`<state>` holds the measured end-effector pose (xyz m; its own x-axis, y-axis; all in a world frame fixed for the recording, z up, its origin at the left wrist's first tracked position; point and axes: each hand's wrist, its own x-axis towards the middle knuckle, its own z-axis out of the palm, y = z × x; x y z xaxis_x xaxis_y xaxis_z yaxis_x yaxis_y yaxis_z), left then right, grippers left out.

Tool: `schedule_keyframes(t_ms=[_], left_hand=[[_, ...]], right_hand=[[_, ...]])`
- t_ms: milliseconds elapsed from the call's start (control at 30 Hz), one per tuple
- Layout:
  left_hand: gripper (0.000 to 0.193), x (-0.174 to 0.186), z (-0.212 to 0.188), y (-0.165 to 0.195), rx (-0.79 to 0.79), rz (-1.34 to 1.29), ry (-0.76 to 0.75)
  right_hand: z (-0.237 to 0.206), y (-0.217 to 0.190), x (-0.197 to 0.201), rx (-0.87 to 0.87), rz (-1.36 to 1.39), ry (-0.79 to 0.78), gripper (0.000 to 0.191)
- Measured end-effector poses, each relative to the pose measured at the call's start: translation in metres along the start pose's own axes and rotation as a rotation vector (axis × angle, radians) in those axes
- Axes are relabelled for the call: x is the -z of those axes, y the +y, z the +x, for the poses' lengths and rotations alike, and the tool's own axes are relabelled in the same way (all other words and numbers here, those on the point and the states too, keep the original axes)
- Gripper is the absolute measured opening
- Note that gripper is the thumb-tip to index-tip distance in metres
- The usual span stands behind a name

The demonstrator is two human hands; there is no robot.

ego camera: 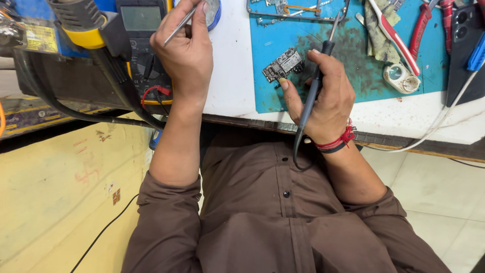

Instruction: The person uses a soldering iron and tweezers to apply solder to a small circuit board. They repeatedly heat and add solder to specific points on the board while holding it steady with the tweezers.

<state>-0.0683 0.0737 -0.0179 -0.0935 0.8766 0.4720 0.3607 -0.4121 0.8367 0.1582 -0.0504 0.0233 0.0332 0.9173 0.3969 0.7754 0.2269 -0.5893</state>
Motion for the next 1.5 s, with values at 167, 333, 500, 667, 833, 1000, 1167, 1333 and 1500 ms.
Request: schedule_keyframes(t_ms=[167,333,500,667,833,1000,1167,1333,1500], left_hand=[[0.013,-0.004,0.0,-0.002,-0.023,-0.043,0.017],[0.012,-0.002,-0.005,0.0,0.013,-0.11,0.065],[0.013,-0.004,-0.021,0.009,0.134,-0.333,0.092],[0.011,-0.01,-0.051,0.038,0.238,-0.421,-0.026],[0.012,-0.016,-0.076,0.062,0.42,-0.518,-0.187],[0.009,-0.013,-0.081,0.069,0.265,-0.286,-0.277],[0.008,-0.012,-0.079,0.071,0.246,-0.248,-0.287],[0.008,-0.014,-0.079,0.075,0.234,-0.227,-0.285],[0.007,-0.014,-0.078,0.075,0.24,-0.204,-0.299]], right_hand=[[-0.003,0.002,-0.001,-0.005,0.022,0.005,0.053],[-0.015,0.012,-0.006,-0.058,0.128,0.066,0.042],[-0.024,0.024,-0.014,-0.123,0.395,0.211,0.041],[-0.03,0.029,-0.001,-0.114,0.255,0.209,0.03],[-0.035,0.023,0.012,-0.117,0.296,0.124,0.019],[-0.035,0.02,0.015,0.029,0.184,0.098,0.011],[-0.029,0.02,0.016,0.071,0.175,0.052,0.014],[-0.024,0.018,0.011,0.069,0.199,0.062,0.015],[-0.022,0.017,0.011,0.079,0.204,0.031,0.015]])
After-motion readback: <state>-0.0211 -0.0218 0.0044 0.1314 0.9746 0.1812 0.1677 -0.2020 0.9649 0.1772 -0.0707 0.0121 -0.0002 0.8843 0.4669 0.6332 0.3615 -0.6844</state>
